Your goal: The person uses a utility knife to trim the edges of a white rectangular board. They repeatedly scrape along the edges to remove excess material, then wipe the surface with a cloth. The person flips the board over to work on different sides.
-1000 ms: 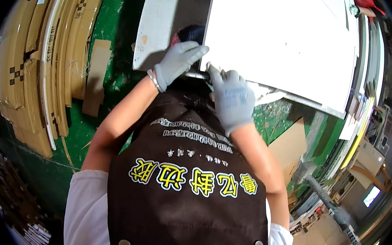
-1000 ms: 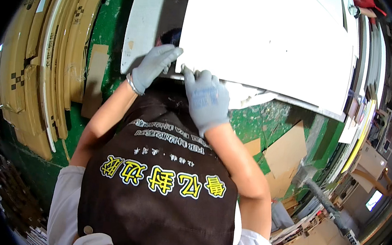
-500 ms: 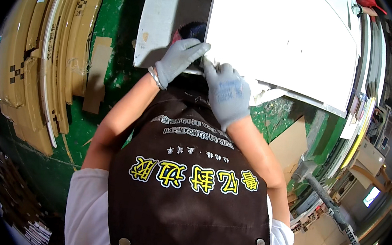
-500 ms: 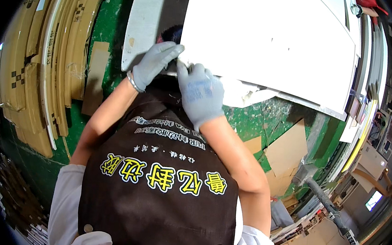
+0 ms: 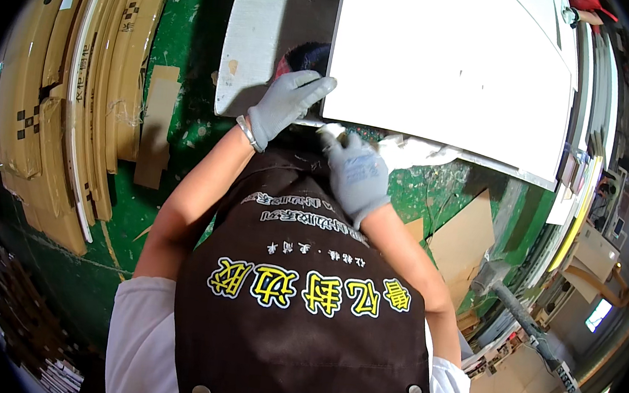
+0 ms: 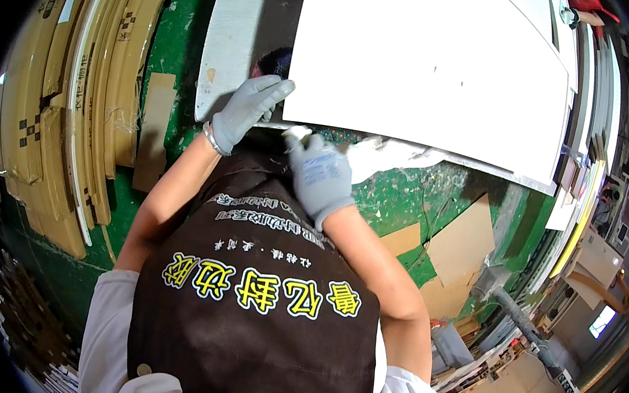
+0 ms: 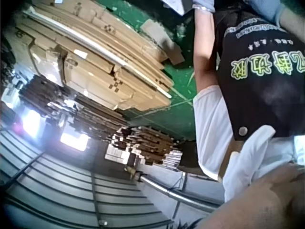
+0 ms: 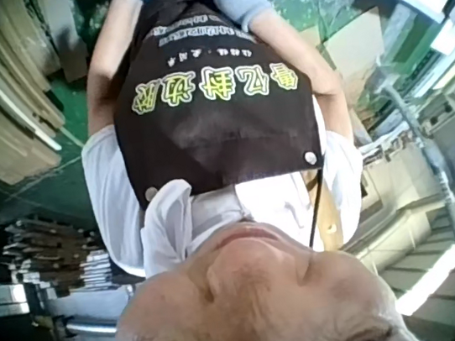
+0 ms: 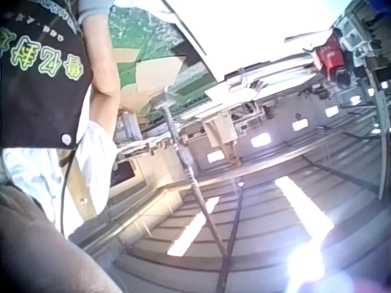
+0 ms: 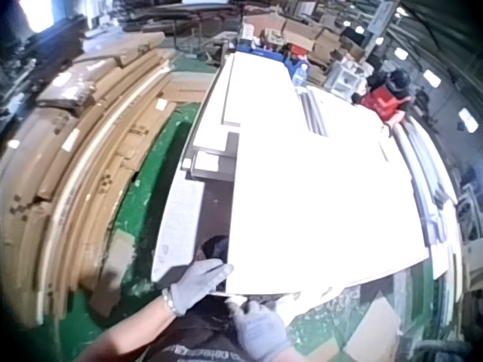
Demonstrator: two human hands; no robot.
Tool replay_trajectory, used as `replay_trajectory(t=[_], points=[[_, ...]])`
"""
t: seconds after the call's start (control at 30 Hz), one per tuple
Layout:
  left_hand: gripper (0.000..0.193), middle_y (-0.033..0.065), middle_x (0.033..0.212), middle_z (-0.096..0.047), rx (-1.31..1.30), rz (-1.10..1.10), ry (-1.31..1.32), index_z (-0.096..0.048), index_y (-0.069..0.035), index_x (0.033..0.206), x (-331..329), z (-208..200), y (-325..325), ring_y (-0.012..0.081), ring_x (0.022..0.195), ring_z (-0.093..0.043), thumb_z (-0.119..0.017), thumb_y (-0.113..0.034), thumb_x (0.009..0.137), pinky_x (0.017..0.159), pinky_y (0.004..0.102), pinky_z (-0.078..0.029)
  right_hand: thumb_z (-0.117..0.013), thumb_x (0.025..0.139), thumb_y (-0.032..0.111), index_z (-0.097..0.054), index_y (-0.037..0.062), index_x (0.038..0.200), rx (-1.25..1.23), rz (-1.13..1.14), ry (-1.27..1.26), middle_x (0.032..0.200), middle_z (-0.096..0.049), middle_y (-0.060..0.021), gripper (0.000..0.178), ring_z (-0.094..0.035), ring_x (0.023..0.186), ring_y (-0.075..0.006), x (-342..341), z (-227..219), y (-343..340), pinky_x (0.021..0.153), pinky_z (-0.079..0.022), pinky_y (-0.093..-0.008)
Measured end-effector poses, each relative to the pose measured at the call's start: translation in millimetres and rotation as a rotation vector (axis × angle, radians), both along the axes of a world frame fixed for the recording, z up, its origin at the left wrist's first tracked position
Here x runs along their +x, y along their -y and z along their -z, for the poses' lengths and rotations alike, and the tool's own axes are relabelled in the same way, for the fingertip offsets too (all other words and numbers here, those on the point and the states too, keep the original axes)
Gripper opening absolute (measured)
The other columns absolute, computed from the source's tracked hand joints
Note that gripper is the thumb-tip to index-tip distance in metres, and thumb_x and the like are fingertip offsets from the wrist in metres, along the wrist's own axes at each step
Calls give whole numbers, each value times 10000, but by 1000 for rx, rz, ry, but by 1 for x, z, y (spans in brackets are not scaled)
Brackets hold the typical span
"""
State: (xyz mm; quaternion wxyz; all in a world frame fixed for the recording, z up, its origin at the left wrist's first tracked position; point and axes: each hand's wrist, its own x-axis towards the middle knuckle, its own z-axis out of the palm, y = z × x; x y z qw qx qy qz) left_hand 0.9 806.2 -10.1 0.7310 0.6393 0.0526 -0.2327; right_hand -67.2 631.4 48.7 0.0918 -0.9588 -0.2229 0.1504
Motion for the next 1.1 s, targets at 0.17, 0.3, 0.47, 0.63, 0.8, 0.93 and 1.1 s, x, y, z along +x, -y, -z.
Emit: replay_trajectory(t=[0.17,0.3,0.47,0.63,0.8,0.93,1.1], points=[[422,-66,667,-449,37,43,-50,-592,-83,783,-2,4,-11,29,578,-396,-601,-470,949,502,205,-344,-567,881,139,-623,171,1155,172,13,-63,897,-599,-99,282,-641,801,-278,1,-34,-10,656,-517,-398],[461,-33,750,-552,9,73,-80,-656,-40,912,-7,-3,-12,45,614,-457,-524,-475,987,543,212,-393,-624,852,115,-652,141,1064,388,201,-3,859,-611,-120,215,-628,753,-319,10,-44,5,641,-502,-417],[396,23,976,-634,3,23,-80,-645,9,1114,-23,30,-9,75,861,-551,-429,-315,1044,749,243,-470,-566,848,123,-632,135,1010,239,123,89,886,-617,-143,175,-644,817,-330,29,-28,-6,673,-551,-424],[373,66,1017,-615,127,-89,138,-602,37,1064,-23,28,-6,144,920,-536,-411,-283,1051,845,294,-440,-555,862,158,-601,121,1023,181,34,85,958,-599,-107,172,-655,847,-285,42,-12,-4,667,-544,-374],[428,106,1072,-619,-161,-7,16,-596,47,1112,-15,58,-9,190,994,-562,-429,-341,1042,908,320,-443,-569,862,192,-570,129,1091,228,-117,73,974,-595,-102,237,-657,854,-280,35,0,-3,668,-539,-390],[363,30,1004,-653,-169,-12,142,-631,-45,1121,-16,79,-24,131,918,-615,-420,-329,1038,837,317,-514,-554,860,164,-590,111,1059,274,0,37,953,-607,-98,209,-652,897,-273,40,-21,-19,693,-534,-375],[438,78,1073,-647,91,-43,2,-624,37,1150,-15,62,-15,154,974,-575,-450,-345,1029,879,305,-465,-534,860,116,-582,161,1178,230,-73,99,954,-629,-113,325,-638,865,-280,39,-9,8,706,-533,-388]])
